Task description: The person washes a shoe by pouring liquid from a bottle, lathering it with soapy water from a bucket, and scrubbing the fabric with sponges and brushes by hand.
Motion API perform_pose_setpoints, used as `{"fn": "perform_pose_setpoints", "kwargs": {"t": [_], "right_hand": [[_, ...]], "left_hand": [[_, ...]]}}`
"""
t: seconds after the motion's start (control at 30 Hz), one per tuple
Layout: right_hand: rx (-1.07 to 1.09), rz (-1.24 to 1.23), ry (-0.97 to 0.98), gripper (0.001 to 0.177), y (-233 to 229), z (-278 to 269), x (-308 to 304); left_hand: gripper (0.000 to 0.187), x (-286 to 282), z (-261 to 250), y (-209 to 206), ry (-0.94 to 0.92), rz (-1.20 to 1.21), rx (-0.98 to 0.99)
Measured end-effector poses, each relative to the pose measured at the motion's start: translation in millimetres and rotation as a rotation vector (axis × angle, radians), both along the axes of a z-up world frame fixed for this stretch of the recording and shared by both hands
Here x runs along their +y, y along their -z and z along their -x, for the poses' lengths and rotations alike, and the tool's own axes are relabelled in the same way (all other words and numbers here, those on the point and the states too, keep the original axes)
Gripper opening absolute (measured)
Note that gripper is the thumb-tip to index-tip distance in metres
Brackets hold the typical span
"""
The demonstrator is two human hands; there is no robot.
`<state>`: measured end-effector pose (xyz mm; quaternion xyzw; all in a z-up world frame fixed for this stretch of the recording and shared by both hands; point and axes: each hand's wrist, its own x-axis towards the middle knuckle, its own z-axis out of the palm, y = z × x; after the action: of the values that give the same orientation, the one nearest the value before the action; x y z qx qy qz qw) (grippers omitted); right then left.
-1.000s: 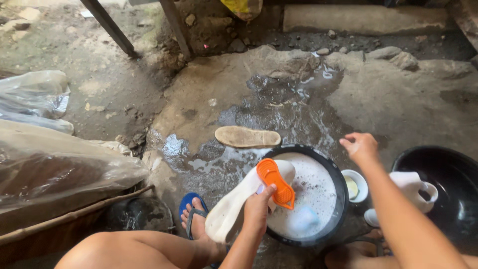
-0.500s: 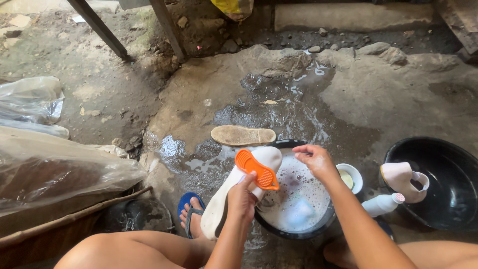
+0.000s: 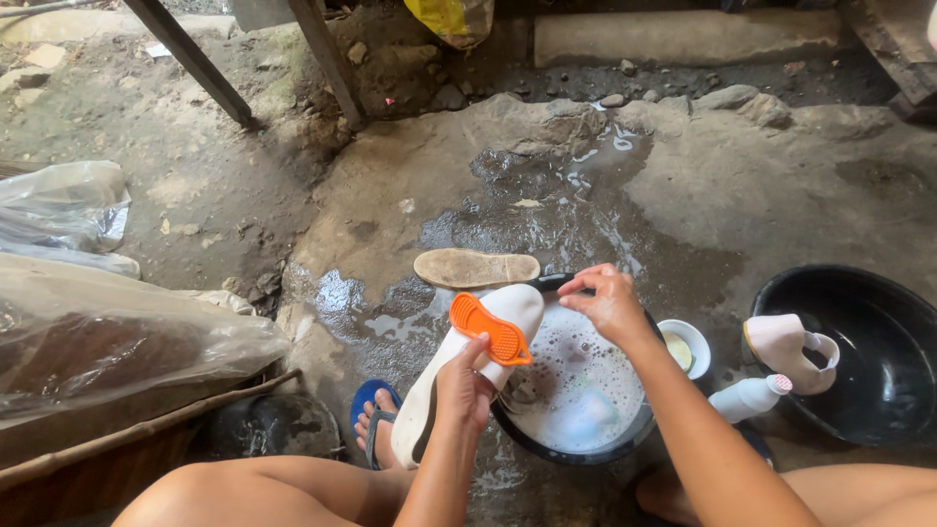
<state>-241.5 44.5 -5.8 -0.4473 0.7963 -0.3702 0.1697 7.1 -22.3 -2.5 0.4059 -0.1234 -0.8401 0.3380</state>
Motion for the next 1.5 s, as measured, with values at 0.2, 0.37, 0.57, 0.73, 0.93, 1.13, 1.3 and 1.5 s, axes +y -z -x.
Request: {"fn": "perform_pose_setpoints", "kwargs": {"t": [0.2,0.37,0.57,0.73,0.93,1.13,1.3,1.5], "right_hand": [[0.137,-0.024,0.047,0.017,-2.0,2.6,-15.1],[0.105,-0.077,-0.173,0.021,-7.9,20.5,-36.4],[0.113,-0.196,-0.314,0.025,-16.5,21.8,-49.6],[0.135,-0.361,-0.341,0.024,-24.0,12.0,-53.4],[0.156,-0.356,-0.371,0.017,-21.2,11.2,-53.0],[0.019,-0.288,-0.522,0.02,-63.7,34.8,-60.6],[-0.506,0.047,-0.372,0.019,-119.3,80.2,-55.5],[-0.922,0.336,-0.101,0.03,-45.0,149.6,-32.5]], "left_hand": [[0.056,-2.5,-1.5,-3.0,0.017,-0.02,-0.027],[0.056,-4.0,-2.2,-1.5,0.023,-0.027,-0.005],[0.055,-4.0,-1.3,1.6,0.04,-0.01,-0.027],[0.054,-2.9,-1.0,2.9,0.052,0.027,-0.047],[0.055,-2.4,1.3,5.4,0.045,0.021,-0.049],[0.056,-2.6,0.7,1.2,0.034,-0.009,-0.056],[0.055,-2.1,-0.7,-2.2,0.039,-0.012,-0.059],[0.055,-3.6,0.8,2.3,0.022,-0.003,-0.035]]}}
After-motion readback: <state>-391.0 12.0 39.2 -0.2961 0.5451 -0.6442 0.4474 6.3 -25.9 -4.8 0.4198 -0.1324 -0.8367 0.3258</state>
